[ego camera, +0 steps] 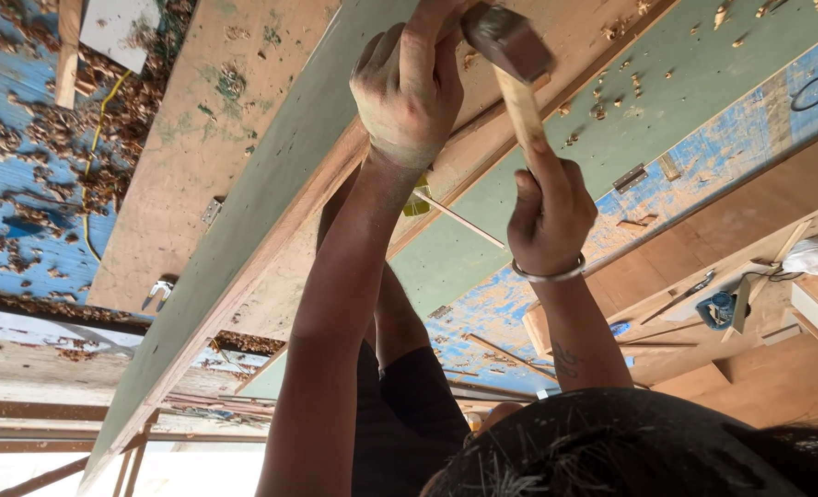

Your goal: Chiseling and hammering a wooden board as part of furniture assembly or renovation.

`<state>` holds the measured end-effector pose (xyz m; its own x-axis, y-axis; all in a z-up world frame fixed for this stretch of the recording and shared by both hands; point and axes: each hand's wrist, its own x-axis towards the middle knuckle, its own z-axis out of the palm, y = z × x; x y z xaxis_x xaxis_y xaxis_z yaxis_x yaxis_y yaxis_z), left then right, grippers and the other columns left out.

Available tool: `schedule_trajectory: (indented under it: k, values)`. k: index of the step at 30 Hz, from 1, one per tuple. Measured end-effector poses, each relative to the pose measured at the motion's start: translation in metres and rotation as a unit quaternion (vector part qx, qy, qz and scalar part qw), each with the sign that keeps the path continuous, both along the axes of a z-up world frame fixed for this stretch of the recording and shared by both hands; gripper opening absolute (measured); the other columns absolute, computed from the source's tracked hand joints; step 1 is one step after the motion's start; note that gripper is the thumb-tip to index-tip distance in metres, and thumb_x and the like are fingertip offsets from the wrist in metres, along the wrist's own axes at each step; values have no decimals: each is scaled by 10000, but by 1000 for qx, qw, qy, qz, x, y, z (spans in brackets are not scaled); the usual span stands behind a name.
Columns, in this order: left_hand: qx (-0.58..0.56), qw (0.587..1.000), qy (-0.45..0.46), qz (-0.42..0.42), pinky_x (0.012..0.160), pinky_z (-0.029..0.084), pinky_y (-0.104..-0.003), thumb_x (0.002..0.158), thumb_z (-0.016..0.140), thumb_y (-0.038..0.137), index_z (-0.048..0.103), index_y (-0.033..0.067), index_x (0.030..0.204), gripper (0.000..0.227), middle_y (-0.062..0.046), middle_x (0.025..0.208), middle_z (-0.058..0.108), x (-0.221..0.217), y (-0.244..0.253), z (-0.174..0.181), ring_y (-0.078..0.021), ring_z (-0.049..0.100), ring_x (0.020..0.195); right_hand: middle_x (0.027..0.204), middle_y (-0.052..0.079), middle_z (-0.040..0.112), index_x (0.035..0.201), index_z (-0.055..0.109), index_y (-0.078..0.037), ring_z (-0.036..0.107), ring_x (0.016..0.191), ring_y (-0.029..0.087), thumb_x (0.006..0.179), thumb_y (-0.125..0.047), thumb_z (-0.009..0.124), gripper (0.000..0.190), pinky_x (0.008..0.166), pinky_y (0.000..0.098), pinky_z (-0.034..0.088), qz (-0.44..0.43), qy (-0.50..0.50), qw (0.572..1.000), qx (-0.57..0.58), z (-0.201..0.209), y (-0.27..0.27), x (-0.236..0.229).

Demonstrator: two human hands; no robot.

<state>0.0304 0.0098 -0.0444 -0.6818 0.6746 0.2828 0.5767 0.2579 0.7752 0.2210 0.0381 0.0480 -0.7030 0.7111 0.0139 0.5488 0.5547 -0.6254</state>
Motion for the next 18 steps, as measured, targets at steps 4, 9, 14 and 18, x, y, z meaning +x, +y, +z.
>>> schedule_trajectory:
  k: [4, 9, 14, 18]
  values:
    - [-4, 1000, -2, 5, 673, 544, -372, 942, 666, -79, 538, 79, 1278, 392, -32, 850, 649, 6, -5, -11, -198, 660, 737, 967, 127, 604, 1524, 422, -93, 598, 788, 243, 1160, -77, 559, 389, 618, 306, 454, 1, 76, 997, 34, 0, -5, 14]
    - [0, 1000, -25, -1, 681, 555, -348, 993, 682, -46, 548, 87, 1278, 341, -15, 929, 667, -3, 1, 13, -195, 687, 796, 1004, 136, 627, 1508, 465, -79, 607, 790, 211, 1139, -81, 574, 385, 643, 323, 483, -14, -2, 1000, -7, -18, -3, 13]
    - [-67, 997, -40, -2, 687, 581, -295, 1037, 707, 85, 628, 122, 1261, 240, -31, 1174, 695, -15, -12, 41, -182, 710, 838, 1045, 93, 599, 1544, 398, -70, 487, 686, 110, 1143, -72, 557, 431, 593, 273, 432, -100, 107, 987, -69, -30, -29, 34]
    - [-131, 990, -31, -50, 739, 572, -328, 1045, 714, 199, 633, 101, 1260, 250, -10, 1202, 618, -17, -23, 35, -183, 697, 867, 1014, 21, 584, 1545, 399, -80, 433, 633, 43, 1136, -80, 552, 437, 543, 194, 397, -149, 158, 964, -153, -38, -47, 39]
